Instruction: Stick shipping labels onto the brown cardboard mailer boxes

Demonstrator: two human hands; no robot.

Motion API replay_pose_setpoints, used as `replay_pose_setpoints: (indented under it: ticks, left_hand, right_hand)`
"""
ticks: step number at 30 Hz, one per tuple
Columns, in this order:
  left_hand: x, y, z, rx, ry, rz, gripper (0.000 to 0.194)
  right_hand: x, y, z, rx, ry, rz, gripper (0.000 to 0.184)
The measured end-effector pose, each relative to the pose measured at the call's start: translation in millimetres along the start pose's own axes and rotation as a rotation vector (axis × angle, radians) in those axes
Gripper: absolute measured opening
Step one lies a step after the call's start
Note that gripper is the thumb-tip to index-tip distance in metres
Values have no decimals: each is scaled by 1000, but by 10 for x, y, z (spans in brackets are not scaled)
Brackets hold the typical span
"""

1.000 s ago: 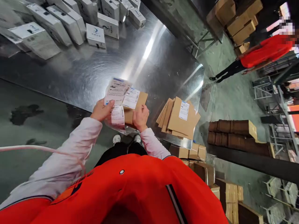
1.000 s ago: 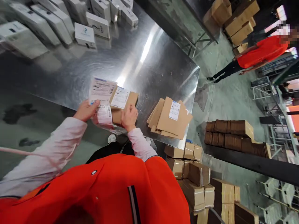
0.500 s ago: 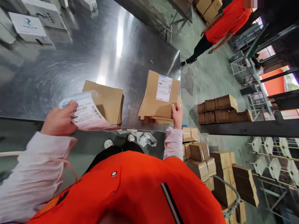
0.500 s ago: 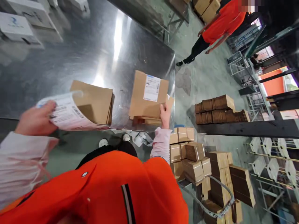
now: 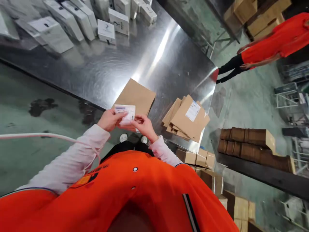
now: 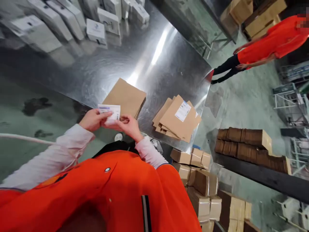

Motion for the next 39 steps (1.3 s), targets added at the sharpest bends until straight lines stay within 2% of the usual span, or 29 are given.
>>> replay_pose_setpoints:
  ticks: [2,4,6,8,11,15,18,21,23,25,27,29,34,39]
  left_hand:
    - [-34,13,-69,42,-40,4,52]
    - [-49,60,-126,70,-54,-25,49]
    - [-68,49,-152,106,-22,6,47]
    - [-103,-9,-177,110,17,87,41]
    - [-196,-38,-211,39,42,170,34]
    - [-329,1,-212,81,35,204,35]
    - [-396,16,-186,62,27,195,38]
    - [-447,-41,-177,2,28,215,45]
    - [-500,-40,-222,22,-15,165,42]
    - [-549,69,-304,55,-105,-10,40]
    - [-545,204,-379,80,-203,-210,54]
    - [-516,268,-417,124,-262,-313,62]
    - [-485,284,-493,247,-318,-308,65]
    - [-506,309,-682,225,-384,-271,62]
  right_hand:
    - [-107,-81,-202,105,-77,4,51]
    - [-204,-82,-439,220,-181,-44,35]
    - [-264,-38,-595,323,-240,-95,19]
    - [-302,-38,-651,379,-238,-75,18]
    - [-354,-59,-642,415,-208,-12,18]
    - [-504,-97,-553,398,-144,25,17]
    - [-627,-107,-450,327,-80,-1,23]
    - [-705,-61,-359,270,-49,-61,18]
    - [-775,-40,-327,228,-44,-83,18]
    - [-911,-67,-328,231,-40,-70,17]
    - [-1123,-167,-371,302,-28,-11,18]
    - [-1372,-318,-462,417,-24,80,19]
    - [-1838,-637,-656,669,-13,294,20]
    - [-2002,-660,-568,716,14,325,22]
Point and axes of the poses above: each hand's wrist, its own x-axis away from the middle knuckle, its own y-axis out of the palm, z = x × y, the point moved 9 cm from there along -x, towards the middle knuckle, and after that the axes turned 1 degree about x, right-handed, at the moved point
